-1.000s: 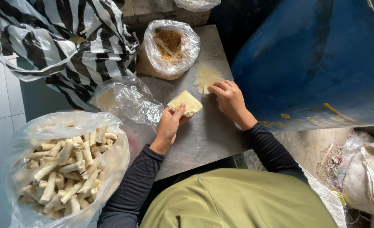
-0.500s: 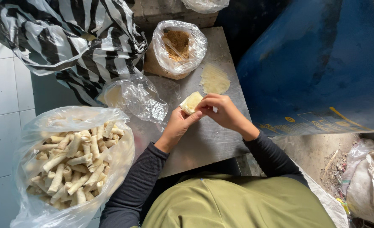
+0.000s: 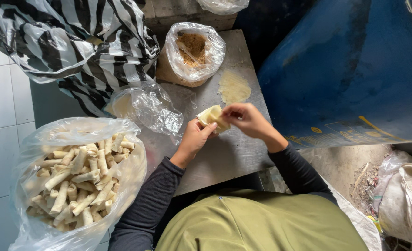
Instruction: The person takes thin square dough sheets one at a time, rolls each sheet tightly by hand into a cylindrical roll, and places the finished roll into a large plastic bag filled with similar rolls. They occasionally reach into a bag of brown powder and press the accumulated rolls flat with a hand.
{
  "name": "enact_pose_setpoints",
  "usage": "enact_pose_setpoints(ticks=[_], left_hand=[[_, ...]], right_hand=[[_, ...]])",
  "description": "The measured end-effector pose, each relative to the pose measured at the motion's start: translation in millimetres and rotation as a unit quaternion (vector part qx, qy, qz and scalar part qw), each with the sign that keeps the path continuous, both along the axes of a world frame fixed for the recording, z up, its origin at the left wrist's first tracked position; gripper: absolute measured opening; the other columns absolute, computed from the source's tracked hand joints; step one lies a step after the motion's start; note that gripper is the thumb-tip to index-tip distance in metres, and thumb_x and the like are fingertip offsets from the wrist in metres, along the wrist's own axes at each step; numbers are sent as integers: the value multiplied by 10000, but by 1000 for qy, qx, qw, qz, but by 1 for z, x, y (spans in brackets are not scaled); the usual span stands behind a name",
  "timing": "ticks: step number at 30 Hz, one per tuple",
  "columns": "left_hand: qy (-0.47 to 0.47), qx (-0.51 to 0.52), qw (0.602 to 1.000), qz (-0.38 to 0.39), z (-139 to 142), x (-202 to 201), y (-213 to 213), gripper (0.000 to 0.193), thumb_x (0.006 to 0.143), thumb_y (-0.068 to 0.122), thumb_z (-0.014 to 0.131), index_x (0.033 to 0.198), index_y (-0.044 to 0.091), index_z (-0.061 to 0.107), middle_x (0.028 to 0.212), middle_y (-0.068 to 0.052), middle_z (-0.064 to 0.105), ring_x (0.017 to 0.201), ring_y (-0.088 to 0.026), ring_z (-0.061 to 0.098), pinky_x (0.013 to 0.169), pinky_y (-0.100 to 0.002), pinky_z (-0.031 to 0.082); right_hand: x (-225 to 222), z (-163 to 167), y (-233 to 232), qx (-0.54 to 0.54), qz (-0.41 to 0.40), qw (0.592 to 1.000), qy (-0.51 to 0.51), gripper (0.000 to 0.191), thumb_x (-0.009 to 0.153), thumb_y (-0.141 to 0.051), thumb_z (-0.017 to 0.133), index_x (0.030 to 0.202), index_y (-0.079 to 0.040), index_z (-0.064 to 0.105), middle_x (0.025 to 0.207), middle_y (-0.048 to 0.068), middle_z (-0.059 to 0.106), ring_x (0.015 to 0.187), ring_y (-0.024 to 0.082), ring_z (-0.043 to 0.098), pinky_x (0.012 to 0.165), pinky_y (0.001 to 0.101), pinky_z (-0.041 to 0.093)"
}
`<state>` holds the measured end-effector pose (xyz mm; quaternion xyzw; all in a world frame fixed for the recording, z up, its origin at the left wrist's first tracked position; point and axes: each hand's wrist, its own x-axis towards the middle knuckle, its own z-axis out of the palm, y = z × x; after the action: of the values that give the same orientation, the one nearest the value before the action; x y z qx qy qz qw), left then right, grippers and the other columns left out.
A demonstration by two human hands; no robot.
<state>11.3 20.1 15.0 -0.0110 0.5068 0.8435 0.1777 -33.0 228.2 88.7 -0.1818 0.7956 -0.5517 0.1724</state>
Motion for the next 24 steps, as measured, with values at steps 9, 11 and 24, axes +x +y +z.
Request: enact_pose_setpoints(ticks=[9,11,24], left_hand=[[-36,46,998,37,7,-4,-9,276,993,149,654,1223,-4,664,1151,-70,730,1004,-133,698,900,-309,597],[-40,52,997,38,10,-3,-10,280,997,152,653,1225,-9,664,1152,-74,730,997,-136,693,902,-312,597],[-41,41,998,23,17,-2,-9,293,995,167,649,1228,-10,656,1184,-73,715,1034,-138,680,925,-319,592]], right_hand=[[-45,-7,32,152,-156,910,352,147,968,10,642,1071,-44,732,988,83,704,906,220,649,785,330,528],[-38,-10,30,226,-93,866,437,221,897,56,624,1055,-55,734,1026,103,701,963,285,663,836,379,530],[-11,-23,26,299,-39,827,474,251,843,24,631,1056,-77,720,1053,72,713,1013,267,676,900,397,505]])
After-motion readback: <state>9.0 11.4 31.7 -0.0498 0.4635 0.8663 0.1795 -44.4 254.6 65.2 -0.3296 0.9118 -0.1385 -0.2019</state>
